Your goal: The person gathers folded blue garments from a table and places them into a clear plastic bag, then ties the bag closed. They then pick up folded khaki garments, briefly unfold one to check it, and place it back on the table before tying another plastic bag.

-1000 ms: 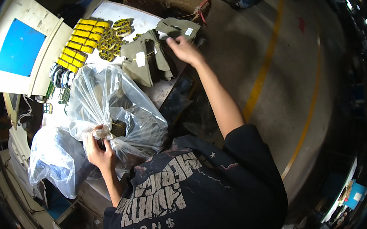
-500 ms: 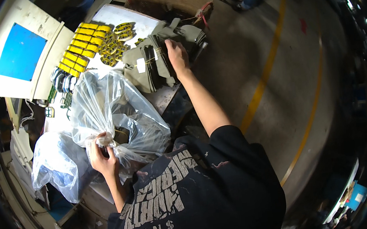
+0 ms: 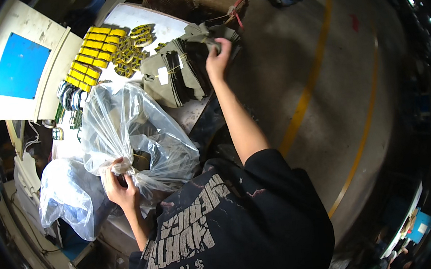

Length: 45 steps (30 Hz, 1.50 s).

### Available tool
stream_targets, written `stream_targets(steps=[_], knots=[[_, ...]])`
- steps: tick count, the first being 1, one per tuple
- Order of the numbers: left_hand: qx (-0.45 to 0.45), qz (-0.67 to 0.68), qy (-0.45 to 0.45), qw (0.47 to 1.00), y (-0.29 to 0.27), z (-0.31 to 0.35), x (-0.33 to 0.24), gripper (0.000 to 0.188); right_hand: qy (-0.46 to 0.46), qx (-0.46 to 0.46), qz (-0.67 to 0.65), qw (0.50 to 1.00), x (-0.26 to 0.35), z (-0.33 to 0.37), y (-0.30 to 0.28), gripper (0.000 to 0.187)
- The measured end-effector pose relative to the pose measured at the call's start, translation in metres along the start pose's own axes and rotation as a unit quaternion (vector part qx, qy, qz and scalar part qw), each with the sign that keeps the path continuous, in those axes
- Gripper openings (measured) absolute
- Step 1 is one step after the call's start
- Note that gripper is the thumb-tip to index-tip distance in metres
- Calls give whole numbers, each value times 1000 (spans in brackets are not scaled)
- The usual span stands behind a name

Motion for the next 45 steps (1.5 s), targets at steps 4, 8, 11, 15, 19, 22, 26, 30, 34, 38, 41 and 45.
stream_targets(steps=[4, 8, 11, 15, 19, 22, 26, 30, 34, 38, 41, 45], knots=[[1, 0, 1, 1000, -1, 0, -2, 40, 251, -108, -146, 951, -53, -11, -24, 41], [12, 5, -6, 1000, 0, 0, -1, 41, 329, -79, -45, 940, -74, -28, -57, 45], [3, 4, 0, 1000, 1, 0, 0, 41, 359, -4, 20, 933, -73, -39, -68, 45], [-4, 7, 3, 1000, 1, 0, 1, 41, 471, 109, -135, 865, -57, -63, -50, 35], [12, 8, 6, 1000, 2, 0, 2, 41, 489, 163, -276, 811, -18, -106, -20, 23], [6, 9, 10, 1000, 1, 0, 2, 41, 487, 180, -311, 796, 9, -135, 3, 18], [-4, 14, 8, 1000, 2, 1, 3, 41, 442, 247, -356, 785, 39, -152, 24, 22], [-8, 7, 16, 1000, 2, 0, 3, 41, 408, 287, -395, 771, 61, -157, 41, 17], [-9, 5, 24, 1000, 2, -1, 1, 41, 390, 282, -394, 783, 76, -164, 49, 18], [-4, 1, 4, 1000, 1, -1, 1, 40, 401, 256, -386, 790, 77, -169, 33, 20], [-1, 0, -3, 1000, 1, -2, 1, 40, 407, 227, -363, 807, 68, -169, 19, 18], [0, 5, -5, 1000, 1, -2, 0, 40, 431, 235, -321, 810, 53, -160, 17, 25]])
Point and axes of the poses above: each hand's wrist, its own z-axis away from the middle knuckle, its own y-axis out of the palm, x = y × z, the point moved 6 cm from there along -z, towards the middle knuckle, and after that the axes turned 3 degrees about -x, right-handed, at the moved point
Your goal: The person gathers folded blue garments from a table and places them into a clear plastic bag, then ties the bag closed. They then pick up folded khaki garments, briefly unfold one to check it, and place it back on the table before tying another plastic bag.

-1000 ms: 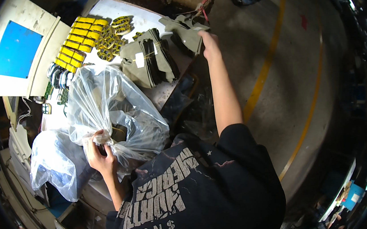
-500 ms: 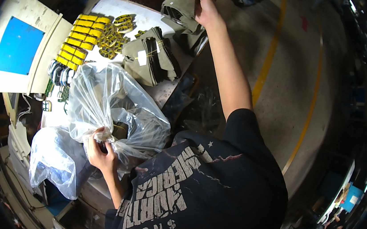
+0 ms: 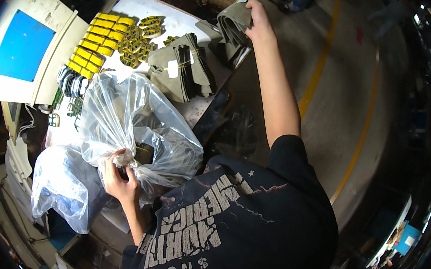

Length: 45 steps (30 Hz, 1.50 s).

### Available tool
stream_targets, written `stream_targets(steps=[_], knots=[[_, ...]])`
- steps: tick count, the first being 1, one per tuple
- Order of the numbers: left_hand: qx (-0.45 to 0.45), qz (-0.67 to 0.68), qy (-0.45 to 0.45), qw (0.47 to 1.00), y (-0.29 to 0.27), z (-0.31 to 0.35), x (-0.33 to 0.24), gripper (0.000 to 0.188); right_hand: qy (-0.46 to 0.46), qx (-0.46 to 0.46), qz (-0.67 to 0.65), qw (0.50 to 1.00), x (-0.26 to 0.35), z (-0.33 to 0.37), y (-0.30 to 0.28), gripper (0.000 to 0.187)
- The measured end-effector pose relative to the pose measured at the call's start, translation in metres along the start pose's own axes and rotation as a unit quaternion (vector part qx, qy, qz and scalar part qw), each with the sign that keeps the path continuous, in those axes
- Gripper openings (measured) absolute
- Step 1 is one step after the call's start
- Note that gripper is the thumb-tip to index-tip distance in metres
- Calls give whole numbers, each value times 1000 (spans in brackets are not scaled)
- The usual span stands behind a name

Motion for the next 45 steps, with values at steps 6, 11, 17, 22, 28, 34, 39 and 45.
stream_targets(steps=[6, 11, 17, 22, 28, 34, 39, 45], knots=[[-5, 1, 5, 1000, 0, 0, 1, 41, -45, 39, -64, 996, -13, 9, -19, 37], [-3, -2, 5, 1000, 0, 0, 1, 41, 37, -98, 21, 994, -100, 18, -75, 42], [1, -7, 9, 1000, 1, 0, 2, 42, 21, -184, 200, 962, -141, 29, -111, 52], [6, -8, 10, 1000, 1, 0, 3, 42, 48, -206, 317, 925, -120, 32, -97, 49], [22, -3, -19, 1000, 2, 1, 6, 42, 9, -184, 302, 935, -121, -4, -93, 57], [13, -8, -13, 1000, 1, 1, 5, 42, 127, -140, 222, 956, -124, -28, -83, 34], [-16, -13, 30, 999, -2, -1, 0, 42, 135, -163, 440, 873, -110, -28, -79, 47], [-3, -8, 6, 1000, -1, 0, 3, 42, 56, -152, 329, 930, -120, -49, -78, 48]])
Point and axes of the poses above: each hand's wrist, its own z-axis away from the middle knuckle, its own y-axis out of the palm, x = y × z, the point moved 6 cm from there along -z, towards the middle knuckle, and after that the axes turned 3 degrees about -x, right-handed, at the moved point
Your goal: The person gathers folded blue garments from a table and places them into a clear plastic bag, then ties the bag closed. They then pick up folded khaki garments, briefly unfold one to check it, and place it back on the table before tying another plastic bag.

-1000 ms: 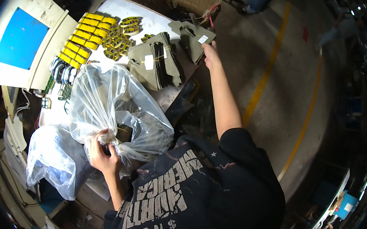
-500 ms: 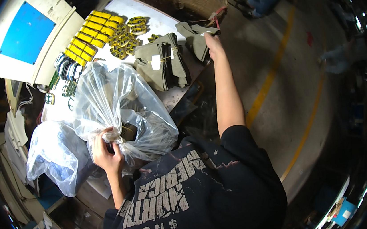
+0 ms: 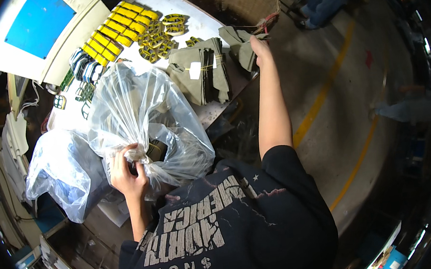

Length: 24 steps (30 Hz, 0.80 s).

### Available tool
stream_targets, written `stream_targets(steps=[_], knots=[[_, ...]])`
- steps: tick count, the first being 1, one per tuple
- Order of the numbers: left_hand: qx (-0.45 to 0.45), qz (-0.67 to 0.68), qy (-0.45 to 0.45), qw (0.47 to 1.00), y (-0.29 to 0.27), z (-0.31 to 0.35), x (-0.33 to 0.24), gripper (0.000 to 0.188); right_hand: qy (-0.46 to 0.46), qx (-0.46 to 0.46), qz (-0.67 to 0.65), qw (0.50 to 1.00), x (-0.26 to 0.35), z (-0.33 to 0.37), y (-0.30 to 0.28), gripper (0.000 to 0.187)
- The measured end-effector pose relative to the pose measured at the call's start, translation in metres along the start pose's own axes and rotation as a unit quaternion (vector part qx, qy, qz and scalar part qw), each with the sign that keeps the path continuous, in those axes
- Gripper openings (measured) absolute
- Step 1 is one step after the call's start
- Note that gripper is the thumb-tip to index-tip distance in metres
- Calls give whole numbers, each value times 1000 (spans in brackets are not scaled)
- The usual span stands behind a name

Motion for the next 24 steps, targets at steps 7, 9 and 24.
stream_targets(steps=[7, 9, 24], knots=[[-1, 0, 8, 1000, -1, -1, -1, 42, -109, -6, -70, 992, 19, 27, 10, 41], [3, 0, 7, 1000, 0, -1, -1, 42, -98, 77, -170, 977, 28, 39, 22, 44], [-3, 2, 11, 1000, 1, -1, -1, 42, -3, 318, -204, 926, 97, 63, 55, 46]])
Point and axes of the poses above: each hand's wrist, its own z-axis away from the middle knuckle, its own y-axis out of the palm, x = y × z, the point moved 6 cm from there along -z, towards the middle knuckle, and after that the axes turned 3 degrees about -x, right-handed, at the moved point
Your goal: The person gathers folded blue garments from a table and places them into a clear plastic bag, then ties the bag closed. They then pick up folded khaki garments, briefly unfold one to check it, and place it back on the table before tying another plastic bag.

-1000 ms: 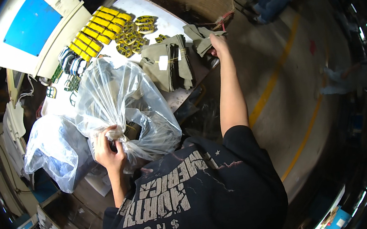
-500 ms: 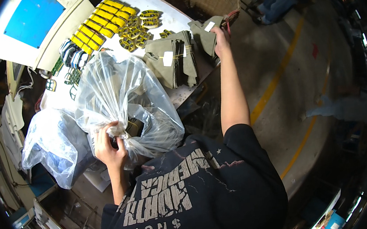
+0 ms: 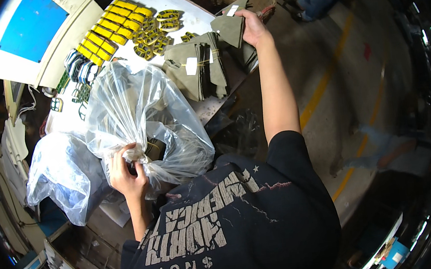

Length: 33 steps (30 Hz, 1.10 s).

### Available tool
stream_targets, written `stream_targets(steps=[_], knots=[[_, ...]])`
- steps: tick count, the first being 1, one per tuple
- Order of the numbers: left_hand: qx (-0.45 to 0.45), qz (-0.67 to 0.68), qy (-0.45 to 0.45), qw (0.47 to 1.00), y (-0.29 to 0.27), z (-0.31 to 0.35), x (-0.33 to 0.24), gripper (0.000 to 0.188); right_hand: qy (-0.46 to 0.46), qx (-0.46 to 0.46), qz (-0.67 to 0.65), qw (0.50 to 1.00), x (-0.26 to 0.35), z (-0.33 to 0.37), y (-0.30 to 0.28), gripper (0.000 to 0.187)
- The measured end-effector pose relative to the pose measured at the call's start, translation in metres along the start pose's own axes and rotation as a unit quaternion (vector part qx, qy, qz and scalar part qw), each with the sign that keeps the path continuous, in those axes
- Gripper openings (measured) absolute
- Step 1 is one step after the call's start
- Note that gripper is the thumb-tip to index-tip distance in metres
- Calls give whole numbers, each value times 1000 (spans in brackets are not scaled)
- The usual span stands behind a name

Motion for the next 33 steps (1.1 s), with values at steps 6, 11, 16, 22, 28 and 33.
stream_targets(steps=[6, 11, 16, 22, 28, 33], knots=[[2, -5, -8, 1000, 0, 1, 1, 42, -28, -7, -4, 1000, 11, 7, 14, 55], [0, -11, 1, 1000, 1, 1, 1, 42, -70, -46, -73, 994, 14, 11, 15, 57], [-1, -13, 7, 1000, 1, 0, 1, 43, -68, -93, -162, 980, 2, 3, 6, 57], [-1, -4, 8, 1000, 2, -1, -1, 43, -76, -103, -136, 982, 12, -13, 13, 55], [4, -4, 7, 1000, 2, -3, -2, 43, -177, -13, -192, 965, 43, -18, 32, 54], [15, 0, -12, 1000, 3, -3, 0, 42, -143, -139, -228, 953, -4, -5, -9, 44]])
Point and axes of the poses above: each hand's wrist, its own z-axis away from the middle knuckle, its own y-axis out of the palm, x = y × z, the point moved 6 cm from there along -z, towards the middle knuckle, and after that the axes turned 3 degrees about -x, right-handed, at the moved point
